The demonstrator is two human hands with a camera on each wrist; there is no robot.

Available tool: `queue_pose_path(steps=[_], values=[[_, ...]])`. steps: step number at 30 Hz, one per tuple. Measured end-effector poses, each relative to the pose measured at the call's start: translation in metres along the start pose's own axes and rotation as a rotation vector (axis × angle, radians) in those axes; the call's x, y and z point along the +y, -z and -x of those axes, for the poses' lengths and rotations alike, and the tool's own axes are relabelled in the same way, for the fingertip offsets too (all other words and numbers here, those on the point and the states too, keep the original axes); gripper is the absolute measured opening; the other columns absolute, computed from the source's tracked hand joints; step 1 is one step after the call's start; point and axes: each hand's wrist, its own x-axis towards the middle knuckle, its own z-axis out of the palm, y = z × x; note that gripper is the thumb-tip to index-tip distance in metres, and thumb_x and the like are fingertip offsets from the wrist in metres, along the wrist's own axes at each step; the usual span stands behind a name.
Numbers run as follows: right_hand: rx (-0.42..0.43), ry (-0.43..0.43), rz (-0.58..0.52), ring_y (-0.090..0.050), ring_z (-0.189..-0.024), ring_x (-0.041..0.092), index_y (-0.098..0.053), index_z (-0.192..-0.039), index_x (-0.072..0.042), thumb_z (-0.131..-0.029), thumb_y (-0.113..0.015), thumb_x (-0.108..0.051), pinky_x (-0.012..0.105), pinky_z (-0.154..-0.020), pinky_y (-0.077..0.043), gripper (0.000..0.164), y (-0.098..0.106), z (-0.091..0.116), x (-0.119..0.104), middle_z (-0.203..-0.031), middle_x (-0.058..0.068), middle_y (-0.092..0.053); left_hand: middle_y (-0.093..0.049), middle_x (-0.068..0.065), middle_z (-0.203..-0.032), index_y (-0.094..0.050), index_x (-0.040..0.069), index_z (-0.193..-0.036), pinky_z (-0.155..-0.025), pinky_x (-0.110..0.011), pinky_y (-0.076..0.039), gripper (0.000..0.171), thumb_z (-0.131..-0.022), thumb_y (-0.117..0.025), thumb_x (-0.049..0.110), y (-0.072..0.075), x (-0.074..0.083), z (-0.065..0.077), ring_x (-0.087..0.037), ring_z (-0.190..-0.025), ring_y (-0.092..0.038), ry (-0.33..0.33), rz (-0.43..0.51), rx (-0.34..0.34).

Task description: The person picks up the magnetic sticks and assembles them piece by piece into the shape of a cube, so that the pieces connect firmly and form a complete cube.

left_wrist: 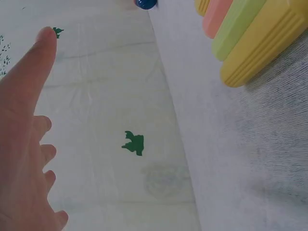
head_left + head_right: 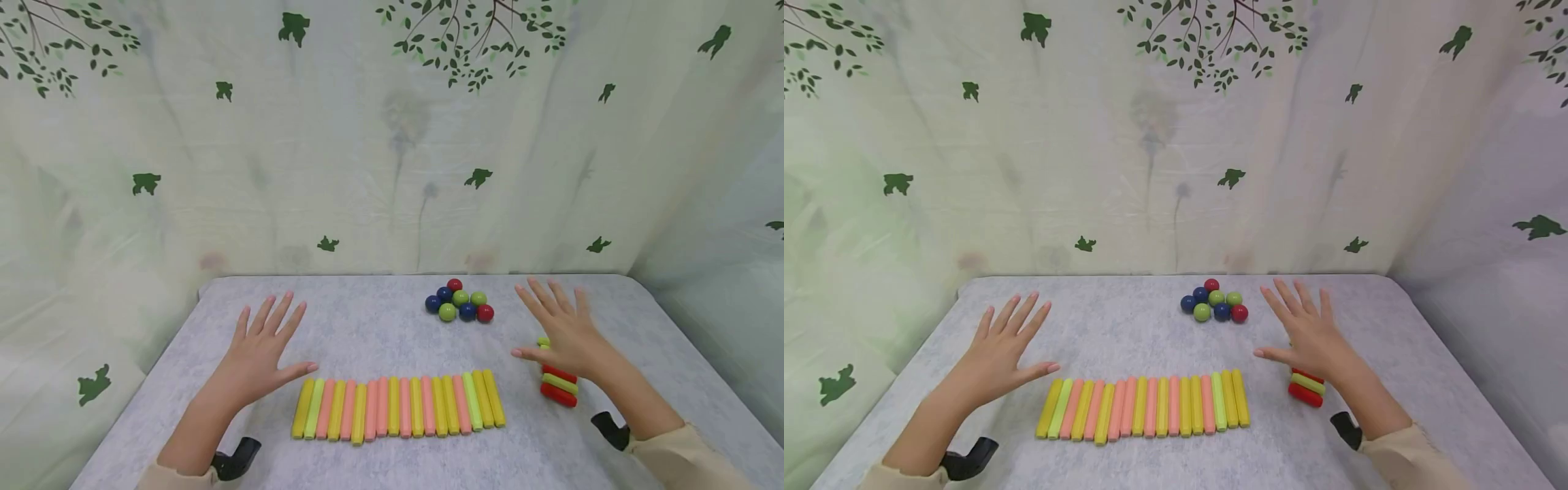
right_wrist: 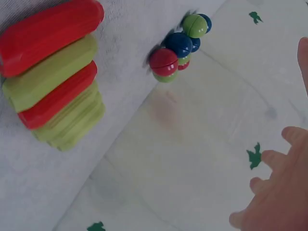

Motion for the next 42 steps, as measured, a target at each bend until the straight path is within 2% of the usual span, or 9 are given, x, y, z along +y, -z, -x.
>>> queue_pose_path(steps=[4,8,11,17,21,24,30,38,42], values=[[-0.008,-0.005,-0.168,-0.003,-0.131,0.041,-0.012,-0.145,-0.015,-0.073,-0.066,-0.054,0.061,-0.097,0.005,0.098,-0.008,-0.012,0.001,-0.146,0.017,-0.013,-0.012,-0.013,-0.147,-0.013,0.013,-0.145,-0.099,-0.058,-0.008,0.091,-0.079,-0.051,0.063,-0.010,-0.003,0.007,-0.035,-0.132,-0.008,-0.014,0.047,0.061],[-0.032,-0.062,-0.368,-0.011,-0.130,0.040,-0.018,-0.143,-0.012,-0.075,-0.070,-0.041,0.062,-0.098,-0.010,0.091,-0.021,-0.026,0.002,-0.145,0.017,-0.018,-0.021,-0.015,-0.144,-0.020,0.009,-0.143,-0.095,-0.057,-0.021,0.084,-0.082,-0.057,0.051,-0.026,-0.004,0.016,-0.037,-0.128,-0.019,-0.009,0.125,0.132],[-0.054,-0.108,-0.484,-0.019,-0.129,0.038,-0.023,-0.142,-0.011,-0.077,-0.071,-0.032,0.060,-0.096,-0.021,0.084,-0.035,-0.037,0.004,-0.144,0.017,-0.022,-0.027,-0.017,-0.139,-0.024,0.007,-0.142,-0.092,-0.056,-0.028,0.077,-0.084,-0.059,0.043,-0.039,-0.002,0.024,-0.038,-0.124,-0.027,0.021,0.210,0.140],[-0.120,-0.172,-0.609,-0.030,-0.124,0.038,-0.031,-0.139,-0.009,-0.081,-0.068,-0.022,0.057,-0.094,-0.028,0.070,-0.064,-0.055,0.008,-0.140,0.017,-0.031,-0.025,-0.023,-0.137,-0.019,0.006,-0.142,-0.088,-0.059,-0.032,0.073,-0.087,-0.059,0.033,-0.059,0.005,0.041,-0.044,-0.120,-0.029,0.172,0.524,-0.002],[-0.159,-0.186,-0.636,-0.035,-0.120,0.039,-0.036,-0.136,-0.005,-0.082,-0.066,-0.015,0.054,-0.093,-0.032,0.062,-0.076,-0.063,0.007,-0.137,0.019,-0.035,-0.025,-0.024,-0.135,-0.018,0.006,-0.142,-0.084,-0.049,-0.041,0.074,-0.086,-0.062,0.023,-0.065,0.008,0.046,-0.039,-0.113,-0.040,0.301,0.708,-0.151],[-0.178,-0.178,-0.632,-0.035,-0.119,0.040,-0.039,-0.133,-0.002,-0.083,-0.065,-0.013,0.053,-0.093,-0.032,0.057,-0.082,-0.067,0.007,-0.135,0.021,-0.037,-0.032,-0.020,-0.130,-0.021,0.006,-0.142,-0.077,-0.037,-0.046,0.074,-0.083,-0.064,0.015,-0.067,0.012,0.047,-0.027,-0.102,-0.047,0.382,0.771,-0.222],[-0.159,-0.185,-0.579,-0.044,-0.111,0.037,-0.048,-0.126,0.000,-0.083,-0.064,-0.007,0.049,-0.090,-0.037,0.046,-0.087,-0.071,0.005,-0.125,0.023,-0.045,-0.045,-0.011,-0.108,-0.034,-0.003,-0.135,-0.061,-0.026,-0.041,0.064,-0.077,-0.062,0.005,-0.069,0.023,0.041,-0.016,-0.079,-0.043,0.429,0.802,-0.263],[-0.175,-0.314,-0.547,-0.051,-0.099,0.030,-0.052,-0.122,-0.002,-0.084,-0.064,-0.011,0.042,-0.082,-0.044,0.041,-0.090,-0.071,0.003,-0.118,0.018,-0.052,-0.052,-0.009,-0.090,-0.046,0.000,-0.124,-0.053,-0.030,-0.040,0.053,-0.075,-0.066,0.007,-0.061,0.027,0.030,-0.017,-0.068,-0.047,0.520,0.648,-0.340],[-0.137,-0.348,-0.629,-0.052,-0.098,0.031,-0.046,-0.125,-0.001,-0.084,-0.064,-0.013,0.041,-0.080,-0.046,0.046,-0.080,-0.067,-0.001,-0.115,0.018,-0.053,-0.054,-0.009,-0.092,-0.046,0.003,-0.125,-0.052,-0.030,-0.041,0.052,-0.076,-0.064,0.004,-0.051,0.027,0.030,-0.017,-0.068,-0.049,0.523,0.642,-0.273]])
